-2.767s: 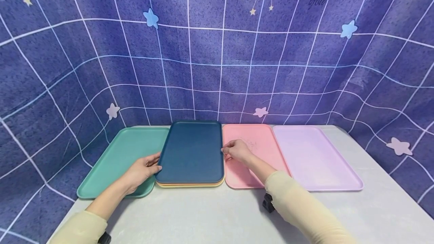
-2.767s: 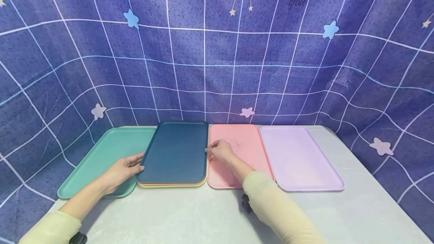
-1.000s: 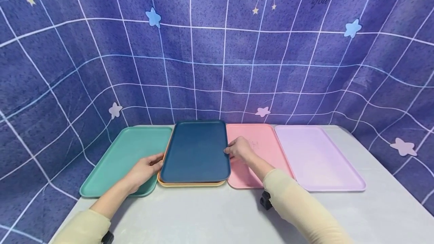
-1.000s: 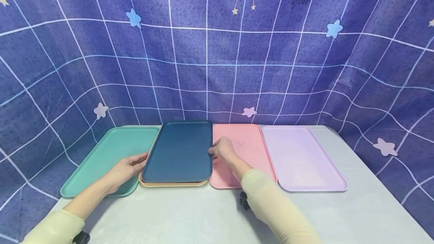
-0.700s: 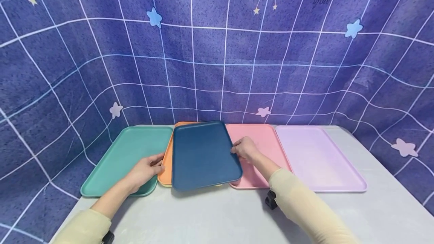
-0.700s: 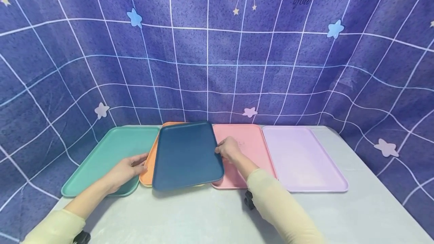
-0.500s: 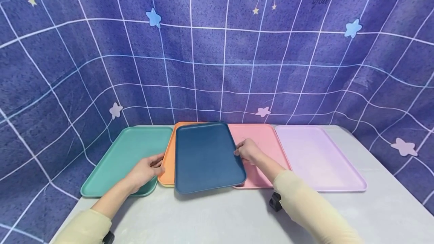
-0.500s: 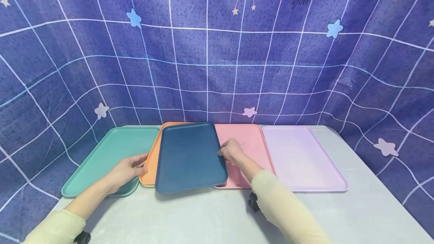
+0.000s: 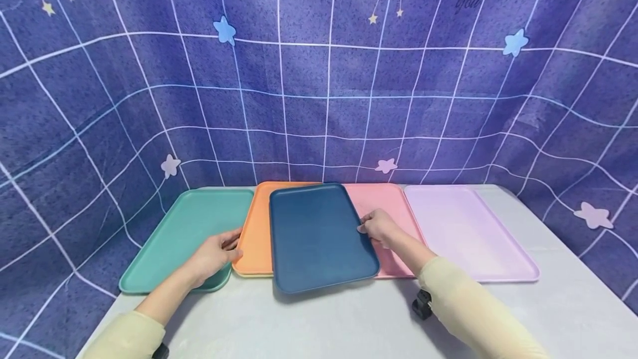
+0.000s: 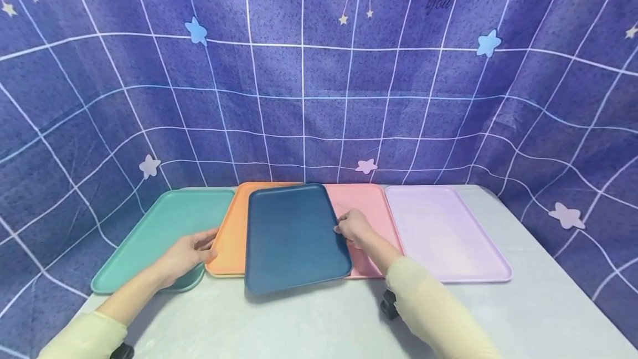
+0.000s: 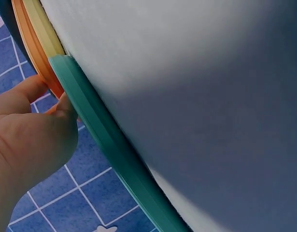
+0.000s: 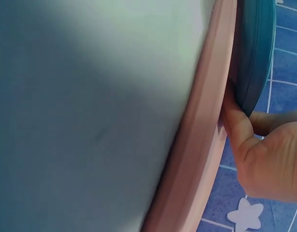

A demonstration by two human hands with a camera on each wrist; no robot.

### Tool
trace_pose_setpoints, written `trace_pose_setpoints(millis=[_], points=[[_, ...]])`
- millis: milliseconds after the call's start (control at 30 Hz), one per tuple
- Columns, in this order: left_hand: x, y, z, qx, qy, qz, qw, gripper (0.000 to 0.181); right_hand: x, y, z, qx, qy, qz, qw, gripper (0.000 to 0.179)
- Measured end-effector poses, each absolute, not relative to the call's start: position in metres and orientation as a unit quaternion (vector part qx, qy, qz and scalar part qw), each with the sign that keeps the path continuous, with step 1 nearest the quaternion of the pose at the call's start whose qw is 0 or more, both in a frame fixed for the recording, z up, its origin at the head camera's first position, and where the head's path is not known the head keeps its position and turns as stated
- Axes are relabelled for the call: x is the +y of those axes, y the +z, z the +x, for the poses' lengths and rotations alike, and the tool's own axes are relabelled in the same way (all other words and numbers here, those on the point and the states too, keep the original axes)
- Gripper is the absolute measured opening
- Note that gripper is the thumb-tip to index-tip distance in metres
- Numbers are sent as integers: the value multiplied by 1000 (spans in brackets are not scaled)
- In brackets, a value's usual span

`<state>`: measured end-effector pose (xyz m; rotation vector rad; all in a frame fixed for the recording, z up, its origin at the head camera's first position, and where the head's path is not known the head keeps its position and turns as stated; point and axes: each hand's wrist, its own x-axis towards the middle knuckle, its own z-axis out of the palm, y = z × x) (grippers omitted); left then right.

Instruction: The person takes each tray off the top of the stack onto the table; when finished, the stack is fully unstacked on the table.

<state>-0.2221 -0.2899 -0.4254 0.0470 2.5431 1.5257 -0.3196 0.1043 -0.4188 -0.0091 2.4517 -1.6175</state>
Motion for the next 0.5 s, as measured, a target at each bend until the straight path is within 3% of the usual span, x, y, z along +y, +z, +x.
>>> trace_pose_setpoints(millis=[267, 500], points=[[-293, -428, -224, 854, 512, 26, 89, 69, 127, -420, -310, 799, -587, -13, 128, 33], [-293, -427, -224, 855, 511, 30, 86, 69, 142, -420, -301, 791, -595, -8, 140, 24]])
